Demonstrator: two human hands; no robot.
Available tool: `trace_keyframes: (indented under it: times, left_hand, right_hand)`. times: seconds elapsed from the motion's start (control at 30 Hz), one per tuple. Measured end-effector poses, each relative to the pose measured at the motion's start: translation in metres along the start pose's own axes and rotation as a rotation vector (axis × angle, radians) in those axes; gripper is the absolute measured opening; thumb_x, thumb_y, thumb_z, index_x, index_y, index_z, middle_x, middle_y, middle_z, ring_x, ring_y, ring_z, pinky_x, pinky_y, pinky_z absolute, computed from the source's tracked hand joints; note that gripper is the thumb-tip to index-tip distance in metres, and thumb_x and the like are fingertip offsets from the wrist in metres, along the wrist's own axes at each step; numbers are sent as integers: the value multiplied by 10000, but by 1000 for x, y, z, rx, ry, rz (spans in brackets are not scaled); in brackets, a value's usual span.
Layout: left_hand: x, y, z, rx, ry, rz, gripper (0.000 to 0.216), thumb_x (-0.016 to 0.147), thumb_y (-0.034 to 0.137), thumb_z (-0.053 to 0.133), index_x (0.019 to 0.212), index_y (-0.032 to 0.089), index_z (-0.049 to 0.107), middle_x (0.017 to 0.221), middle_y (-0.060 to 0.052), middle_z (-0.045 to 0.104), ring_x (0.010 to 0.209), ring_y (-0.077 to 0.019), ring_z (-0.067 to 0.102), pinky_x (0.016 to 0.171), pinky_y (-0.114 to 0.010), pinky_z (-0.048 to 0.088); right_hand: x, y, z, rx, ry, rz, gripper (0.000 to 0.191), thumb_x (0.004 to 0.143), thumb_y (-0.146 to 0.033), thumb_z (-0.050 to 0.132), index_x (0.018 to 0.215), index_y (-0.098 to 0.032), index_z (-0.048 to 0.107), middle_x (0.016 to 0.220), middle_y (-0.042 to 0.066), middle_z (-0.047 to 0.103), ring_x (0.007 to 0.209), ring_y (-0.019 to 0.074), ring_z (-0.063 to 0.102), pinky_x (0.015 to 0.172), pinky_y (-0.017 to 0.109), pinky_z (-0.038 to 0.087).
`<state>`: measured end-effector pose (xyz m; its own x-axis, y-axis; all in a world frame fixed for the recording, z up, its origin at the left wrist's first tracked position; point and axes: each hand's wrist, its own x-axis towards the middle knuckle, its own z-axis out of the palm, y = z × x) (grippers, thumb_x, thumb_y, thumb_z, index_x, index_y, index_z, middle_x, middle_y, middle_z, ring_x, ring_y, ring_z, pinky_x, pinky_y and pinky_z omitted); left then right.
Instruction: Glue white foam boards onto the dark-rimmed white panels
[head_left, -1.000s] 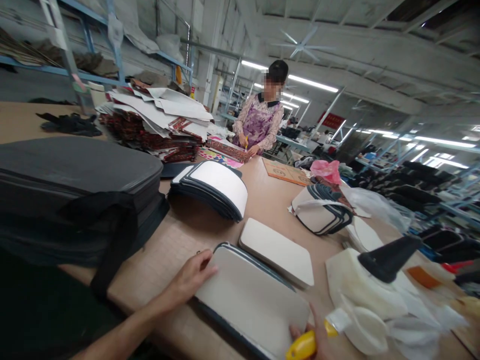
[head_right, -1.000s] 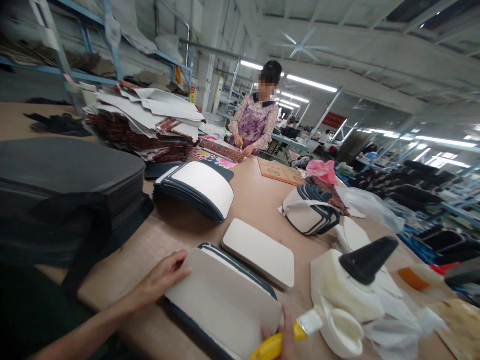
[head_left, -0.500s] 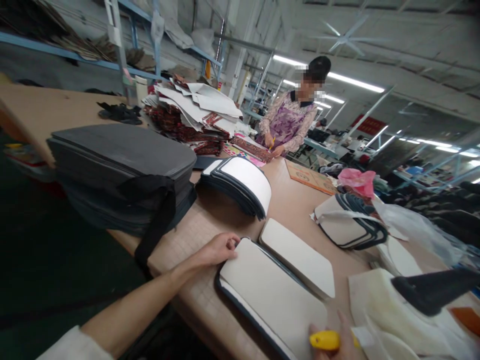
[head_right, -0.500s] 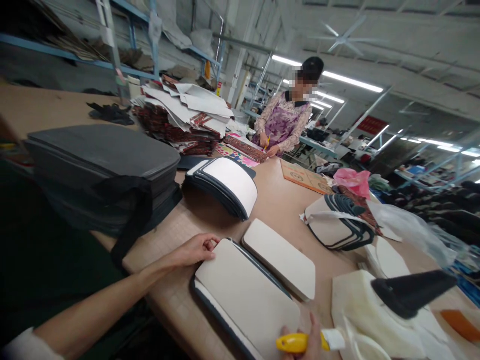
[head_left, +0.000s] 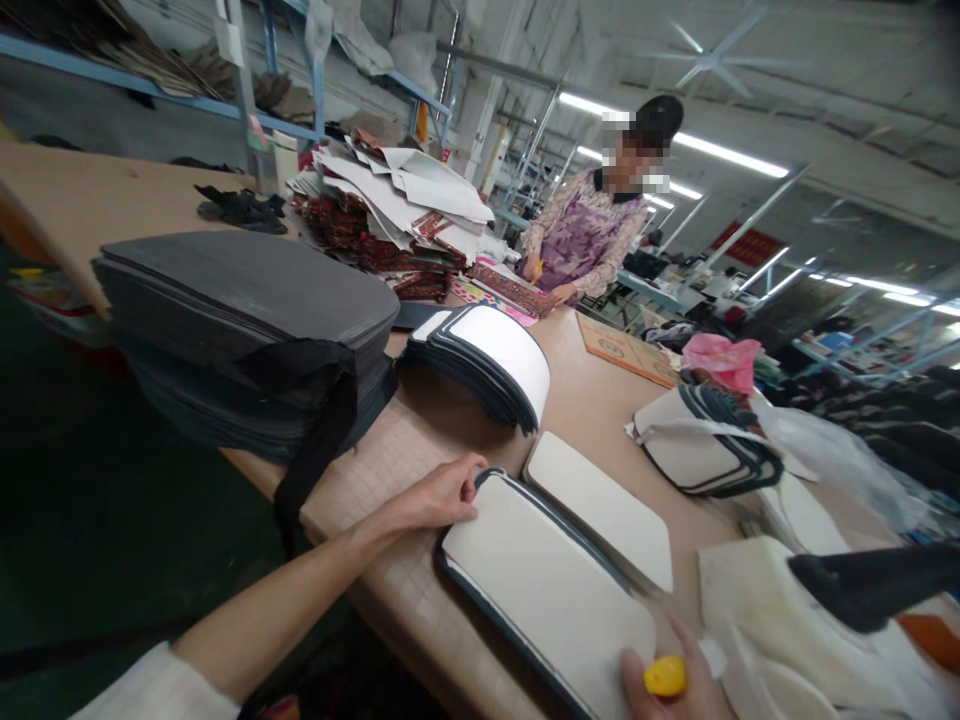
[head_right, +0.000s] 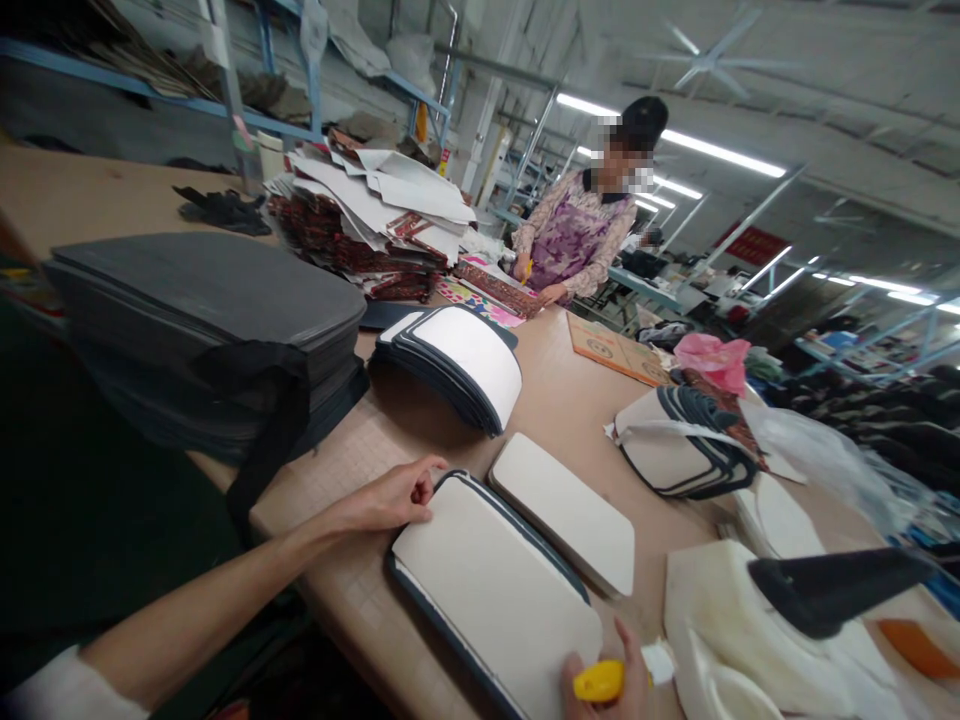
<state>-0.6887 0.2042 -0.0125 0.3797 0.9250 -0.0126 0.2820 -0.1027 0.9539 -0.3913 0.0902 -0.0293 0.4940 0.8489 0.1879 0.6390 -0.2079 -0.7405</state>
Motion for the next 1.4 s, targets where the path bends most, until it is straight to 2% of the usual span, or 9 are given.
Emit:
trace_keyframes:
  times: [0.17,0.37,0.53,0.73,0.87,0.97,1.07,1.2,1.4]
  left_hand:
    - [0,2,0,57,-22,18,617,580,79,541,1180,155,421,645,80,468,619,-119,470,590,-212,365]
    - [4,5,0,82,-34,8,636,597,119,520,1217,148,376,656,70,467,613,-125,481,599,-225,383]
    - [8,4,-1,85,-48,9,612,616,164,528,1209,151,375,652,70,466,613,-128,488,616,-236,403]
    - [9,7,-3,97,-61,9,596,620,199,530,1192,108,387,658,63,459,616,-134,499,610,-237,418]
    - [8,8,-2,236,-44,25,620,649,153,491,1254,129,356,693,44,477,628,-140,515,623,-242,435]
    - [4,8,5,444,20,129,658,687,101,441,1326,193,314,972,-50,552,857,-192,547,778,-317,450]
    - [-1,8,17,647,116,318,644,695,33,379,1282,292,421,1342,-69,381,1169,-252,394,949,-429,348]
    - [-4,1,26,710,34,527,532,720,95,405,1154,362,559,1303,-4,479,1178,-244,398,959,-380,360]
    - [-2,-6,20,812,-42,542,514,801,132,408,1223,412,496,1232,31,563,1107,-202,489,908,-289,429]
  right_hand:
    - [-6,-19,-3,-152,29,10,657,708,-504,478,1260,-155,402,942,73,571,830,250,555,748,363,429]
    - [-9,-29,-5,-222,11,29,593,767,-453,444,1279,-157,414,749,39,566,669,219,535,638,322,402]
    - [-4,-25,-12,-137,-37,50,609,748,-457,470,1250,-114,434,836,66,609,677,201,557,621,292,411]
    - [-4,-24,-10,-131,-45,73,590,759,-446,445,1257,-130,441,652,8,567,555,186,550,547,283,407]
    - [-5,-25,-7,-162,-34,54,585,764,-450,439,1249,-123,454,661,30,606,559,202,579,520,282,418]
    - [-7,-19,-4,-175,8,31,581,784,-460,434,1263,-130,441,688,39,636,556,205,599,505,276,434]
    - [-11,-9,3,-187,33,-17,578,807,-489,442,1283,-161,417,728,32,645,585,195,617,519,265,458]
    - [-15,1,14,-229,214,-75,580,846,-505,411,1312,-163,372,854,67,632,713,203,628,607,288,484]
    - [-15,5,23,-316,384,-285,309,849,-371,495,1083,-177,553,801,66,658,727,204,620,674,319,478]
